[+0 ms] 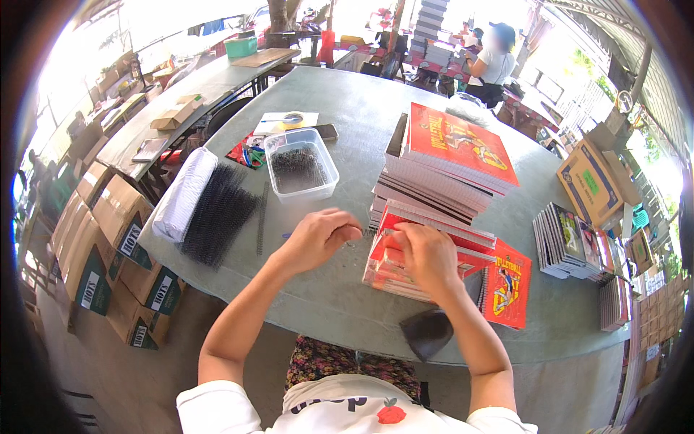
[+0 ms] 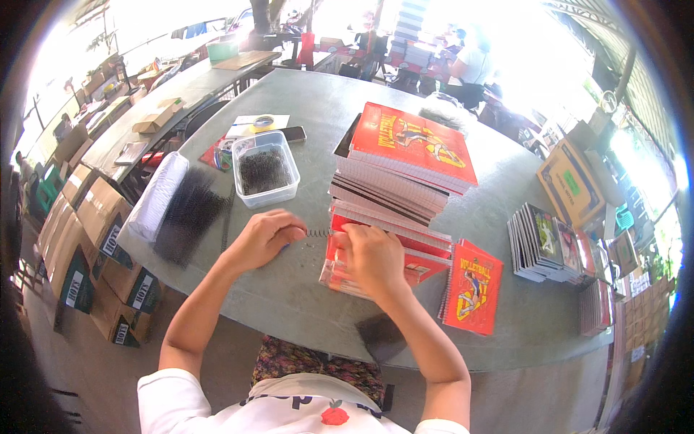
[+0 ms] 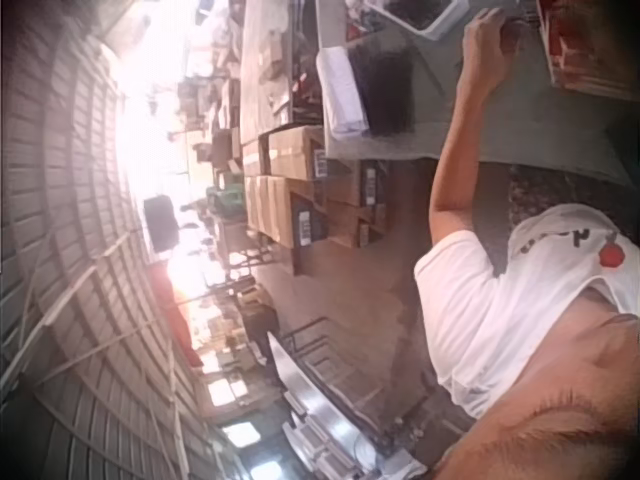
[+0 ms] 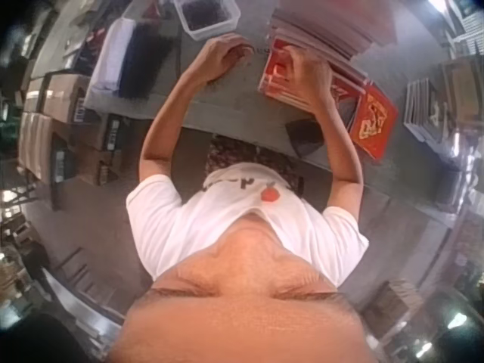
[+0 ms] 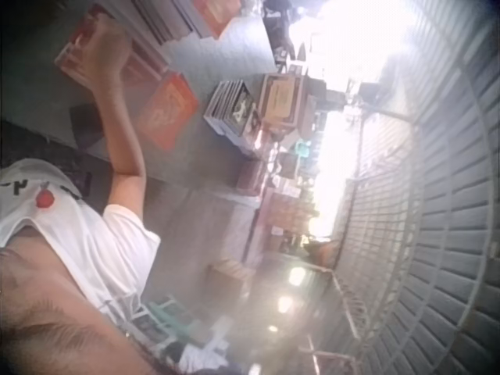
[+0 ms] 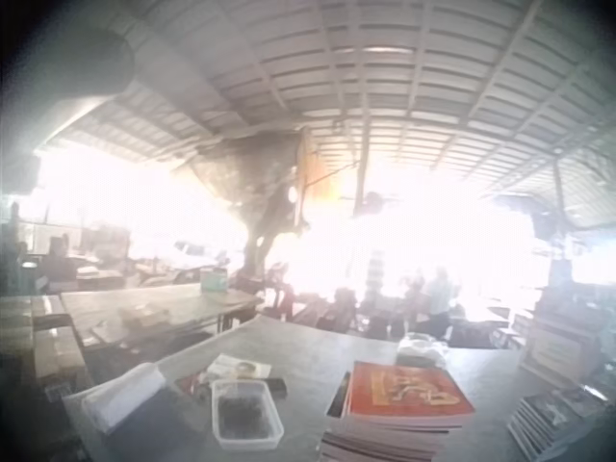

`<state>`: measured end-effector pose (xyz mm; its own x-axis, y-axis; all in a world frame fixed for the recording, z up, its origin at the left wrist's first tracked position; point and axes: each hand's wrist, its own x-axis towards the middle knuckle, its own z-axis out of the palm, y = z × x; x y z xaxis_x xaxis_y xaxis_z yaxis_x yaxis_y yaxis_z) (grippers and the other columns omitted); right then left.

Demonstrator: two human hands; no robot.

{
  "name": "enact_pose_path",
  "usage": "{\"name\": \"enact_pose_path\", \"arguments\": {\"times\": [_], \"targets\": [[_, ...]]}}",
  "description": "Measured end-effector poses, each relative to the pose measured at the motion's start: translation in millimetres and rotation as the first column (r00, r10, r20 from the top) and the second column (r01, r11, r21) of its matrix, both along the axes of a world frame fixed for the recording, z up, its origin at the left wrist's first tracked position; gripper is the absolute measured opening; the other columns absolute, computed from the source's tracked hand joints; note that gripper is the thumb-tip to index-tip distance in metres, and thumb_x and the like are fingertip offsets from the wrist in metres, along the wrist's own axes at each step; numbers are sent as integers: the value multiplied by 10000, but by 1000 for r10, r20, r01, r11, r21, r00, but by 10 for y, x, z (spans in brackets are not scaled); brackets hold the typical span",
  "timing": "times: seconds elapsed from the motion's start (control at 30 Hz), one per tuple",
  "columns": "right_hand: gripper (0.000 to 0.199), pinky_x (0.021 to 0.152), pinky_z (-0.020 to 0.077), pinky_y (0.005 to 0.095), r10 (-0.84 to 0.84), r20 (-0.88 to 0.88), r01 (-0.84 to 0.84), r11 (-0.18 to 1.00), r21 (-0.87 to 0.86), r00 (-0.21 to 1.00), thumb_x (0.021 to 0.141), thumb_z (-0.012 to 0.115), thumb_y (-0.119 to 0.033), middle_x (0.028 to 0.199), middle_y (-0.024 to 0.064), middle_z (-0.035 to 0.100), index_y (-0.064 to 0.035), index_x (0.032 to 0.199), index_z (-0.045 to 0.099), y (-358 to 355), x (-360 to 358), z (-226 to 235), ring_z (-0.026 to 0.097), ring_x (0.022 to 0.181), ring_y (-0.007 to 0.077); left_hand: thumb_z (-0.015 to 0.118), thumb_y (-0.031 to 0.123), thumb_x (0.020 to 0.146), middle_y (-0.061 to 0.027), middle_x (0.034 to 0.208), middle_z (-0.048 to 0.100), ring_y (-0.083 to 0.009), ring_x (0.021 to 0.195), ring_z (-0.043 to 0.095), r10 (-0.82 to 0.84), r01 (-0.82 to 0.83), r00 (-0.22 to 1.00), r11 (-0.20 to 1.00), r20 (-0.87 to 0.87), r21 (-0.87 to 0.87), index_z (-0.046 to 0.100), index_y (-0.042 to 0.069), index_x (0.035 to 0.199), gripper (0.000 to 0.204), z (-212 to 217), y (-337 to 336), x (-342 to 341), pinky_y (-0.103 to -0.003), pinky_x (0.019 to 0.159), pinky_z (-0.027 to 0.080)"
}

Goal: The person threads a plastic spiral through the pre-punched holes of notebook covers and pages, using a small piece of dark material to help grip or rotate the spiral, and trims the excess spiral with pliers.

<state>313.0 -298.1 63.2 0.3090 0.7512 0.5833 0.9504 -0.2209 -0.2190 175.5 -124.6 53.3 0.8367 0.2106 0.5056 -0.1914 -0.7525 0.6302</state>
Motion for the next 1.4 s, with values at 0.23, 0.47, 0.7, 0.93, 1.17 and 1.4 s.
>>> {"name": "enact_pose_path", "arguments": {"times": [0.23,0.47,0.7,0.93,1.17,1.4], "targets": [[180,575,422,358,123,-308,-47,969,243,943,845,620,-274,714,34,646,-104,891,581,104,-19,-38,620,648,238,669,89,784,-111,821,555,-244,676,572,-42,-73,889,970,-455,-233,613,47,900,136,213,-16,89,-345,643,474],[159,625,455,372,135,-134,-105,972,211,982,814,647,-185,720,51,640,-98,919,566,124,6,-55,615,686,282,640,24,720,-95,960,597,-273,853,589,-291,285,952,956,96,77,607,87,855,153,30,-921,8,-355,694,492],[122,614,452,382,50,-23,-49,998,35,998,780,658,-162,700,68,637,-82,854,605,2,-8,-91,622,683,262,545,92,880,-166,1094,562,-271,860,583,-809,738,341,546,479,397,623,41,1100,239,1061,-1446,-259,-345,678,472],[130,623,496,378,204,-219,-171,972,159,954,814,620,-138,805,85,641,-102,934,586,130,-28,-125,632,739,281,642,64,763,-80,809,659,-285,722,622,-323,322,940,946,-111,-27,636,41,994,233,208,-1294,-101,-367,677,504],[191,664,488,392,246,-287,-219,968,121,926,827,613,-102,937,112,605,-58,998,540,-54,-39,-34,600,879,300,645,118,787,-159,915,609,-299,900,580,-239,237,968,971,-78,-36,608,27,1013,246,-1269,-1973,858,-390,786,442],[279,736,491,389,351,-117,-320,922,219,929,756,605,-42,967,106,543,-42,1024,525,104,19,-213,583,835,314,710,187,744,-190,980,621,-370,943,583,-356,294,912,914,-205,-281,604,23,1032,347,-1315,-1942,646,-424,819,448]]}}
